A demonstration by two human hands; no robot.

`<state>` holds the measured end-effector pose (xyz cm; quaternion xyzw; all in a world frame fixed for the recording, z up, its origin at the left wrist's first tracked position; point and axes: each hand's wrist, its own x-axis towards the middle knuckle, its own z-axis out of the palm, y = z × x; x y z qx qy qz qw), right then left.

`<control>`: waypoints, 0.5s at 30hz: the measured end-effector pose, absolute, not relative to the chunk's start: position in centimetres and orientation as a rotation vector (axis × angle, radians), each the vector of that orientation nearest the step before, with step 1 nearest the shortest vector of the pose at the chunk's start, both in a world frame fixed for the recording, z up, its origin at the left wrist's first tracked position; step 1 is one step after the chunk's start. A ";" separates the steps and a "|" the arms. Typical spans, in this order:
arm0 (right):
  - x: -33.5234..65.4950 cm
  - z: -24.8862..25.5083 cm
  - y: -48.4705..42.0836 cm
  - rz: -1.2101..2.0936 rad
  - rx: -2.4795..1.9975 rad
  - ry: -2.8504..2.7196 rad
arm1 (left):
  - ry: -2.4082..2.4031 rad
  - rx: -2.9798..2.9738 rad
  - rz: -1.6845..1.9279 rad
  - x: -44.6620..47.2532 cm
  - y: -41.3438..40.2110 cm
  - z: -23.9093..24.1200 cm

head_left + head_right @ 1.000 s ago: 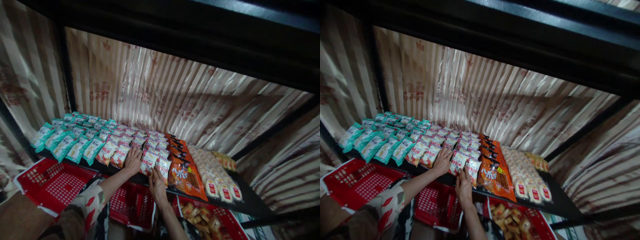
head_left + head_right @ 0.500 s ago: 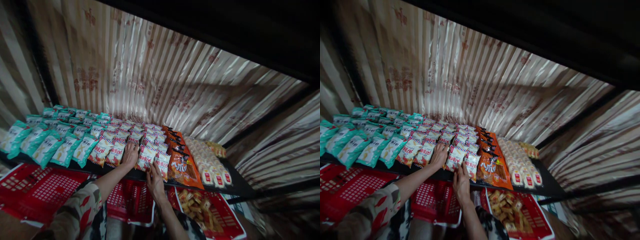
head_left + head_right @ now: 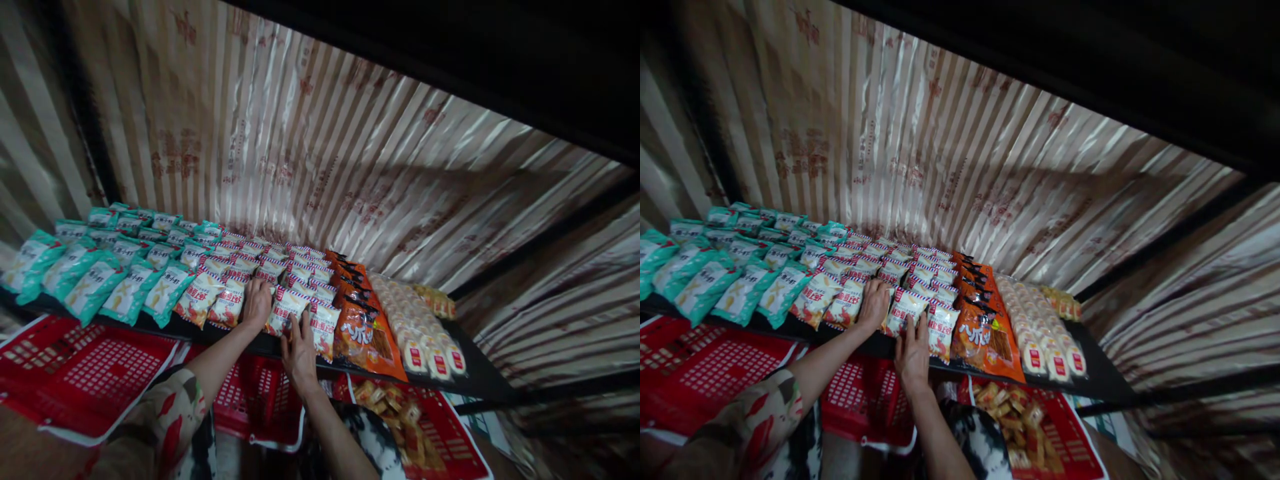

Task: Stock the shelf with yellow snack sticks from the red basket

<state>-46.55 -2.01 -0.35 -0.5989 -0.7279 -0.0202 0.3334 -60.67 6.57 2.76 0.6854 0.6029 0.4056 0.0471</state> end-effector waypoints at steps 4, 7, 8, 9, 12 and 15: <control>-46.8 0.1 -2.0 -0.141 -1.533 -1.939 | 1.863 2.083 1.322 -60.4 6.6 2.5; -47.0 -0.1 -1.7 -0.179 -1.498 -1.961 | 1.873 2.131 1.416 -60.2 6.7 1.9; -47.1 -0.3 -1.6 -0.185 -1.489 -1.962 | 1.877 2.151 1.444 -60.1 6.7 1.7; -47.1 -0.5 -1.5 -0.188 -1.481 -1.962 | 1.879 2.168 1.471 -60.0 6.8 1.5; -47.0 -1.0 -1.1 -0.191 -1.449 -1.963 | 1.868 2.190 1.557 -59.8 7.0 1.0; -47.0 -1.1 -1.0 -0.185 -1.436 -1.941 | 1.868 2.177 1.611 -59.7 7.0 0.8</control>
